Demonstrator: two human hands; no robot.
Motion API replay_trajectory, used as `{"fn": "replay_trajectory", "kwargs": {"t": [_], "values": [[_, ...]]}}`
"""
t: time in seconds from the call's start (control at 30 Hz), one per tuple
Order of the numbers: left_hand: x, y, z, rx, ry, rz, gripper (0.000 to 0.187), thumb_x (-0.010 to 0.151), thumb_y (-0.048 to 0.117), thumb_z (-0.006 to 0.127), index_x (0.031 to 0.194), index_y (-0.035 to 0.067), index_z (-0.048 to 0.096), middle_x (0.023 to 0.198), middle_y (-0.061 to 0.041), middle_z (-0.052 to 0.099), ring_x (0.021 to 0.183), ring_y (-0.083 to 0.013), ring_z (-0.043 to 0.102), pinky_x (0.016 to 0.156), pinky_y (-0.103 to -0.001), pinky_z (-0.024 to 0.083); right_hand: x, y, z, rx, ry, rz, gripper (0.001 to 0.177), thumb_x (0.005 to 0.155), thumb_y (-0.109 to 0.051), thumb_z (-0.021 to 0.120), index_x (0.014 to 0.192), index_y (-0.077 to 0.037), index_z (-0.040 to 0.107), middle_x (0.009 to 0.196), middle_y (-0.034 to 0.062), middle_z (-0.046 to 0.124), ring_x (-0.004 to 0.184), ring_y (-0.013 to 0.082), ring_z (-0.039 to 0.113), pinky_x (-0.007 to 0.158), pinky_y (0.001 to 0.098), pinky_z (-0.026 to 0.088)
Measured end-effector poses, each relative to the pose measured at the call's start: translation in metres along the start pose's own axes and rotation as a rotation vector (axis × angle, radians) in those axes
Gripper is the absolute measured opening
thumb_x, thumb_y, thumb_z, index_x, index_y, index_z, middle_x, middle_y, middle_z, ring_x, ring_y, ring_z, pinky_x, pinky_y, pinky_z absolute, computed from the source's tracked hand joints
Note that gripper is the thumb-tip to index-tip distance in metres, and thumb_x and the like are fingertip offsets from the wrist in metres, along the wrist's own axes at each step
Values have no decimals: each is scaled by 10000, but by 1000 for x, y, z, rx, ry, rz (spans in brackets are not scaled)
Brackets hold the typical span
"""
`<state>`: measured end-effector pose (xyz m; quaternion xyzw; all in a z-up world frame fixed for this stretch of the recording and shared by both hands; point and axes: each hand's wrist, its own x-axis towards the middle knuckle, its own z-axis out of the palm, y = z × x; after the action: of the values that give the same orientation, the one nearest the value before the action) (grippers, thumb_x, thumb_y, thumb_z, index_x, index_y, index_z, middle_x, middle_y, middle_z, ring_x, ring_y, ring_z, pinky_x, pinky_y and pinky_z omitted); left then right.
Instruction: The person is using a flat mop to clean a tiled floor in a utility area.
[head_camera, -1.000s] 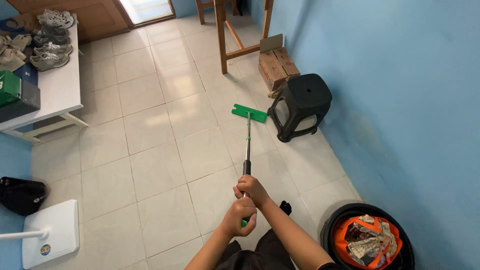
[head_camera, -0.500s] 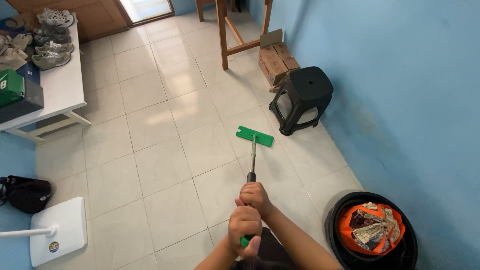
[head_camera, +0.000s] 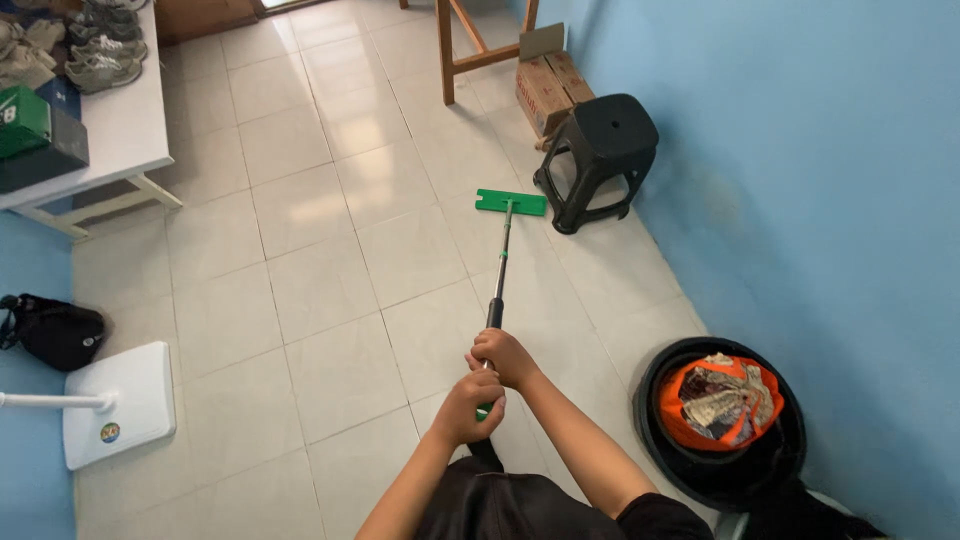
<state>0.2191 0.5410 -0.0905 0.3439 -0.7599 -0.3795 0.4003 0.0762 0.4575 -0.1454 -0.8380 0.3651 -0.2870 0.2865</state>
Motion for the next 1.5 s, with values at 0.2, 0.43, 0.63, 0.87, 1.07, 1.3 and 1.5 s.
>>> {"fn": "replay_trajectory", "kwargs": {"t": [0.2, 0.43, 0.63, 0.87, 1.07, 1.3, 1.5], "values": [[-45, 120, -22, -159, 85, 71, 217, 779, 115, 632, 596, 44, 540, 628, -98, 521, 617, -244, 512, 595, -375, 435, -43, -122, -20, 56, 150, -105, 419, 849, -158, 725, 524, -54, 482, 526, 73, 501, 518, 253, 495, 497, 393, 400], [-116, 203, -19, -413, 0, 413, 221, 743, 183, 616, 582, 56, 533, 611, -81, 539, 593, -229, 503, 584, -376, 403, -119, -226, -3, 72, 230, -127, 473, 854, -161, 735, 504, -96, 424, 479, 57, 425, 436, 244, 455, 449, 384, 363], [-129, 185, 1, -301, 5, 331, 228, 718, 196, 586, 561, 60, 494, 589, -85, 485, 635, -254, 485, 619, -377, 396, -134, -197, 20, 27, 450, -294, 422, 812, -80, 707, 545, -70, 380, 517, 85, 384, 448, 279, 411, 456, 403, 328], [-179, 113, 11, -126, -202, 83, 111, 716, 66, 588, 621, 40, 536, 632, -95, 533, 642, -272, 497, 683, -369, 446, -158, -171, 69, -5, 254, 71, 314, 804, -111, 700, 582, -31, 494, 609, 103, 534, 653, 288, 537, 623, 408, 457], [-204, 147, -79, -234, -272, 115, 133, 722, 95, 611, 628, 28, 546, 634, -96, 532, 647, -270, 520, 693, -362, 447, -126, -242, 111, 6, 265, 90, 311, 787, -137, 706, 547, -38, 536, 565, 100, 534, 611, 281, 534, 618, 401, 446], [-200, 212, -162, -697, -293, 440, 269, 784, 195, 586, 565, 54, 522, 545, -77, 535, 451, -231, 500, 487, -360, 392, -89, -368, 107, 36, 538, 46, 390, 852, -124, 700, 552, -75, 455, 520, 68, 480, 482, 259, 480, 494, 377, 378], [-213, 195, -171, -747, -412, 577, 284, 815, 158, 581, 571, 45, 489, 559, -88, 526, 482, -258, 509, 521, -379, 374, -93, -360, 148, -3, 641, 16, 405, 795, -104, 710, 539, -81, 396, 494, 62, 435, 440, 247, 441, 453, 373, 347]]}}
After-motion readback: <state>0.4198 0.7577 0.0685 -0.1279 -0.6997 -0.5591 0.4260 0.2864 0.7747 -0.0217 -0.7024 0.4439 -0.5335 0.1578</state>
